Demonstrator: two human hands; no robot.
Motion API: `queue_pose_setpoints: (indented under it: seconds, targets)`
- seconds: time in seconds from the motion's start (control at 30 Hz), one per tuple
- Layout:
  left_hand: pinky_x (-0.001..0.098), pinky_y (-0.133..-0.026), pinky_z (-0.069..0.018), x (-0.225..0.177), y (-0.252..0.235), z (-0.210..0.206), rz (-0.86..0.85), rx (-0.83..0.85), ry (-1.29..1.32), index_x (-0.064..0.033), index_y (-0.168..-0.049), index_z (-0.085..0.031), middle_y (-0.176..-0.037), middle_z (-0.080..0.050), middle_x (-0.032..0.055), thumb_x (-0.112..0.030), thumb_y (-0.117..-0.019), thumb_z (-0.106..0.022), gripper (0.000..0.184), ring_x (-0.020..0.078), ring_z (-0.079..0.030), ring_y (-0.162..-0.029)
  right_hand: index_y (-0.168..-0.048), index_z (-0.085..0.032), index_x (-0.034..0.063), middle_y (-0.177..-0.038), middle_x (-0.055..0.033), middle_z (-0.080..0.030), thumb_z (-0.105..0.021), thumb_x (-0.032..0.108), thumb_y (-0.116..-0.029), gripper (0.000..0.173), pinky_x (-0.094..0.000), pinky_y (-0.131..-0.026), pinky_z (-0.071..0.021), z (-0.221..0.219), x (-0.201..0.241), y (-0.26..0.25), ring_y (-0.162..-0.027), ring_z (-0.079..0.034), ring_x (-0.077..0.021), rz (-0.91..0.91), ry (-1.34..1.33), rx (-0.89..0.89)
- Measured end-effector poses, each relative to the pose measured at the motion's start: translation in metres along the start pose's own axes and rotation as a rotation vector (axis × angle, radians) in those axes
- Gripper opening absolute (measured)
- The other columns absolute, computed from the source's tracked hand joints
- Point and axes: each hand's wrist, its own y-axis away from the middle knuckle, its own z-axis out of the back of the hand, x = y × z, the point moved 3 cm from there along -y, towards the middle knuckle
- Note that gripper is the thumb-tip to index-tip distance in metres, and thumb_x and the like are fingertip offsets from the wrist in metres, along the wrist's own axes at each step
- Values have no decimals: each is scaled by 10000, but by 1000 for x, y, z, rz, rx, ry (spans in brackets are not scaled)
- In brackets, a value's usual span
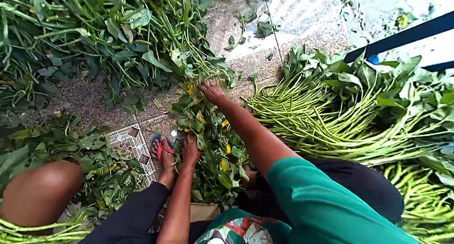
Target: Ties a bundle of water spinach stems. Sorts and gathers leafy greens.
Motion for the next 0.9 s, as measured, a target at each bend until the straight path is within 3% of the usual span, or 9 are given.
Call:
queue_pose_setpoints:
  seconds: [0.1,0.2,0.37,0.47,0.53,0.6,0.67,0.77,0.9]
  targets:
    - [636,-1138,-359,-1,-2,2,5,2,7,-100,-1580,-394,-1686,-207,202,-81,-862,-710,785,439,-306,-1500,-1475,-554,106,-1547,-269,-443,-564,-22,-993,498,-659,-1081,-427,11,-16,4,-1363,-490,-499,48,81,50]
    - [621,-1139,-364,-1,-4,4,11,0,18,-101,-1583,-388,-1688,-206,195,-99,-873,-700,776,429,-307,-1502,-1255,-693,14,-1511,-243,-499,-590,-15,-968,306,-664,-1107,-382,19,-37,16,-1361,-495,-469,103,232,106]
    - [616,-1126,-382,-2,0,2,25,24,2,-90,-1570,-403,-1689,-195,193,-131,-869,-727,773,438,-315,-1492,-1332,-636,52,-1501,-197,-526,-718,24,-889,452,-686,-1020,-452,29,-66,32,-1272,-583,-458,123,111,39]
    - [634,-1122,-378,-2,0,4,20,13,15,-110,-1558,-430,-1692,-201,175,-133,-863,-745,763,437,-317,-1492,-1477,-542,148,-1623,-104,-422,-715,6,-891,627,-662,-1038,-446,32,-49,18,-1365,-523,-426,153,34,-67]
    - [639,-1125,-372,-2,1,2,16,13,28,-107,-1557,-431,-1691,-205,174,-129,-861,-754,768,438,-315,-1492,-1528,-504,197,-1689,-124,-297,-651,-65,-900,696,-694,-1082,-396,19,-35,15,-1421,-448,-469,116,73,-17]
    - [645,-1121,-373,-2,3,3,7,7,40,-85,-1550,-435,-1683,-213,192,-114,-852,-760,770,448,-324,-1484,-1499,-534,174,-1703,-168,-236,-549,-39,-984,558,-703,-1095,-365,2,-34,14,-1445,-404,-496,83,127,-7]
    - [654,-1117,-367,-2,4,5,2,2,48,-75,-1547,-435,-1679,-221,199,-121,-853,-770,773,453,-322,-1482,-1382,-625,87,-1662,-206,-312,-552,-32,-986,420,-714,-1089,-367,-8,-43,15,-1400,-444,-511,85,144,-45]
    - [692,-1088,-376,1,3,3,-15,-10,74,-81,-1560,-412,-1673,-231,207,-118,-845,-789,809,469,-306,-1485,-1394,-608,77,-1589,-246,-411,-581,12,-995,405,-735,-1113,-317,5,-67,30,-1363,-479,-524,103,194,34]
    - [685,-1087,-387,11,-5,3,-34,-31,124,-73,-1570,-392,-1671,-238,206,-164,-809,-834,885,463,-329,-1474,-1334,-613,24,-1480,-261,-523,-605,157,-1029,333,-718,-1053,-399,63,-91,53,-1253,-582,-509,119,115,-66]
